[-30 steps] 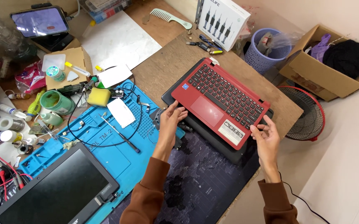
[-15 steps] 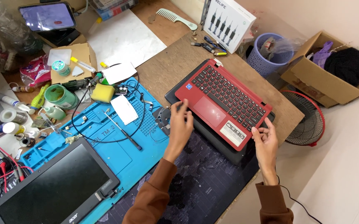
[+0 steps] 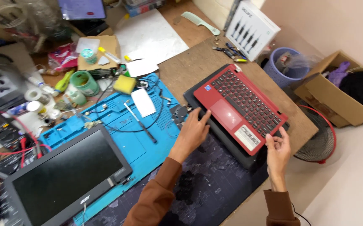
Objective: Diagnosing and repairing laptop components including the motherboard and screen assembly
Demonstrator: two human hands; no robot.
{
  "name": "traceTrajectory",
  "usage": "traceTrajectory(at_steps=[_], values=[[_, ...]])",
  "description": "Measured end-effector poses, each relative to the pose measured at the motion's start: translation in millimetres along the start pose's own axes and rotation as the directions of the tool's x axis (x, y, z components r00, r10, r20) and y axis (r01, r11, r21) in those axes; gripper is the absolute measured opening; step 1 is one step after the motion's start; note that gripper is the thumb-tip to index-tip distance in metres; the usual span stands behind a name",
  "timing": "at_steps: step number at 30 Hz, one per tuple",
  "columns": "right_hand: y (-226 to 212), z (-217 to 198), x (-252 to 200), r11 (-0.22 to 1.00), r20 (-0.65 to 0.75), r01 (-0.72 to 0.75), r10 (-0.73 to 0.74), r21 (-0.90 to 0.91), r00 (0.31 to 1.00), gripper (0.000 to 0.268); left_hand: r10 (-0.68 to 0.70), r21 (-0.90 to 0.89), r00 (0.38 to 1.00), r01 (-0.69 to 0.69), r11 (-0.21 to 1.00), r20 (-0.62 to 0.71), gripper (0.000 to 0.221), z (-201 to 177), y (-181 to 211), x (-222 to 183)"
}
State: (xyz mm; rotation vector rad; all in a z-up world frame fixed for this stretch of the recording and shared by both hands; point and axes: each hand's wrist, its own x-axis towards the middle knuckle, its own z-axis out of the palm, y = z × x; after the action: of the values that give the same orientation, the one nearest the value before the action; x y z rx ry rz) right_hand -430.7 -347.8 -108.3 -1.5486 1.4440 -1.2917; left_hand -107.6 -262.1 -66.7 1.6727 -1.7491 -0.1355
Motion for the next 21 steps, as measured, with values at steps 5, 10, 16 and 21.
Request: traceTrajectory(at_steps=[5, 10, 16, 21], values=[[-83, 24, -33, 0.95, -0.101, 0.223, -0.249, -0.217, 0.963, 0.051, -0.027, -0.059, 0.995, 0.021, 0.998, -0.096, 0.037, -72, 16, -32], [-148, 76, -77, 0.94, 0.005, 0.336, -0.336, -0.066, 0.942, 0.042, -0.216, 0.053, 0.967, 0.225, 0.973, -0.139, 0.037, -139, -10, -87], [-214, 159, -152, 0.961, 0.367, 0.238, -0.273, 0.139, 0.889, 0.031, -0.455, 0.083, 0.858, 0.484, 0.871, -0.238, 0.036, -194, -35, -165], [-245, 211, -200, 0.984, 0.846, 0.055, -0.172, 0.167, 0.505, 0.048, -0.6, 0.064, 0.722, 0.656, 0.752, -0.345, 0.037, -230, -38, -229]])
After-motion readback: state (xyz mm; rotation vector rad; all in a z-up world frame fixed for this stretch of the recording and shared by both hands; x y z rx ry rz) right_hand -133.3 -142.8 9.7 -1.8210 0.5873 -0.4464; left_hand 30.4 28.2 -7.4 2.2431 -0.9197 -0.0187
